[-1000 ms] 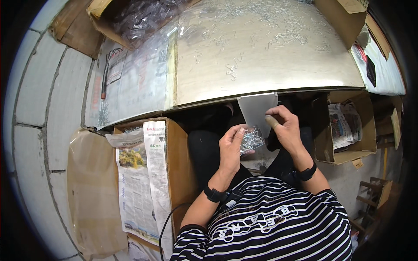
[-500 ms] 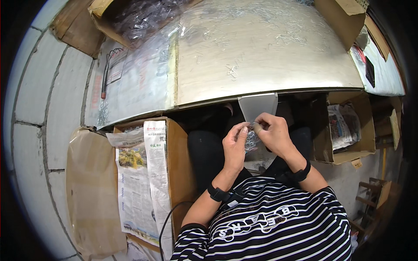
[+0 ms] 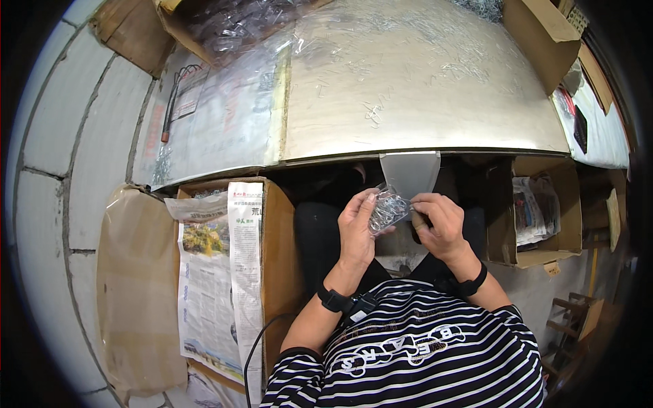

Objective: Package metal shavings into small plastic bags and organize them in a box.

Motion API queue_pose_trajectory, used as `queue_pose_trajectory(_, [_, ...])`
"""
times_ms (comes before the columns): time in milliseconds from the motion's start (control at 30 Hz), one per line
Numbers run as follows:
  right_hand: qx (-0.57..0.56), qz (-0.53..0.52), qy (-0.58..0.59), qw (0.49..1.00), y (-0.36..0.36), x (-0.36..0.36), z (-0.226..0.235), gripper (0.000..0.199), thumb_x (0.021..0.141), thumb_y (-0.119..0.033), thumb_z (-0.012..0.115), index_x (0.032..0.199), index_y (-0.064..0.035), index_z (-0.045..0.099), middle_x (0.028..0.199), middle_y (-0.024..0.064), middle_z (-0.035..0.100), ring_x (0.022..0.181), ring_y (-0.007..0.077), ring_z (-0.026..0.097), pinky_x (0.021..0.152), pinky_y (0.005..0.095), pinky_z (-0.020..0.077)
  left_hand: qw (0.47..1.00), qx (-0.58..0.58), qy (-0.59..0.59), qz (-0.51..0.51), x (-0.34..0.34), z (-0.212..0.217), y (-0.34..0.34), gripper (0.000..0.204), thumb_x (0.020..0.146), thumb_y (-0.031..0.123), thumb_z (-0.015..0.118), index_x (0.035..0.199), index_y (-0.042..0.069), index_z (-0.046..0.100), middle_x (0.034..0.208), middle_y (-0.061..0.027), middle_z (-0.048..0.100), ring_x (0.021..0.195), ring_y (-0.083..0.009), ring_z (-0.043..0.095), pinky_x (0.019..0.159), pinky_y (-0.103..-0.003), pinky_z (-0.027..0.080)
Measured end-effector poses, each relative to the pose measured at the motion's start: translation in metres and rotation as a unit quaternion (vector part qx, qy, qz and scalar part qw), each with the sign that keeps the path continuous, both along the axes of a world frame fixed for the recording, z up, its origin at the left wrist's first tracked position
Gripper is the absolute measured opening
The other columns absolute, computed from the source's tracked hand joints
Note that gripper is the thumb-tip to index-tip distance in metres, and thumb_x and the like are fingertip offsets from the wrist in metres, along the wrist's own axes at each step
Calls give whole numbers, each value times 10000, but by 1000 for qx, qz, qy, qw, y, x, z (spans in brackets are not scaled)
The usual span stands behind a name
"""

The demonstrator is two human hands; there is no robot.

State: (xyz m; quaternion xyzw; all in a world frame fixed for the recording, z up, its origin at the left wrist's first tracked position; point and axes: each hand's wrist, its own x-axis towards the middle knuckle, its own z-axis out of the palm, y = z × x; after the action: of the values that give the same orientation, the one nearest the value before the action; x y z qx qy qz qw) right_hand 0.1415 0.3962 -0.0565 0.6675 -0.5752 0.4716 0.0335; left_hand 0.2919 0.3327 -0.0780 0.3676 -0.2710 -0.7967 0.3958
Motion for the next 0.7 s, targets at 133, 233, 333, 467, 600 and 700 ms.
queue_pose_trajectory(133, [52,-28,-4,998,-1,2,0,212,606,69,663,773,-21,570,849,84,619,608,234,573,537,308,456,999,-26,-22,26,6,-4,-3,258,948,213,510,1127,30,539,1013,-116,649,840,-188,672,543,-291,591])
queue_pose_trajectory(233, [23,-25,-57,998,-5,6,-4,202,609,70,660,765,-20,568,832,79,614,593,232,555,528,311,447,999,4,10,31,8,-1,-5,248,933,189,536,1127,33,541,1016,-113,649,831,-178,672,550,-289,591])
queue_pose_trajectory(333, [-36,-30,-33,998,-8,8,-4,194,614,70,660,757,-22,566,819,77,607,602,239,558,540,311,447,1000,-1,-9,23,2,5,0,266,924,171,557,1136,10,540,978,-89,640,797,-144,662,554,-258,586])
queue_pose_trajectory(467, [-56,-34,-14,998,-18,10,4,193,613,72,658,750,-26,564,817,78,607,614,243,562,547,312,443,999,-9,-7,-51,-2,1,2,254,915,136,563,1135,10,539,985,-80,621,787,-135,654,576,-260,586])
queue_pose_trajectory(600, [9,-37,-60,997,-16,6,6,198,622,82,661,762,-17,564,821,95,608,657,250,584,572,310,456,1000,-8,-13,-6,1,2,0,247,912,137,566,1124,12,542,981,-82,626,786,-143,657,555,-267,586])
queue_pose_trajectory(700, [33,-42,-79,995,-11,6,8,189,644,93,660,774,-3,563,819,117,604,694,261,607,598,305,474,999,-10,-16,26,6,4,-5,237,912,135,565,1116,15,544,973,-80,630,783,-151,660,545,-268,585])
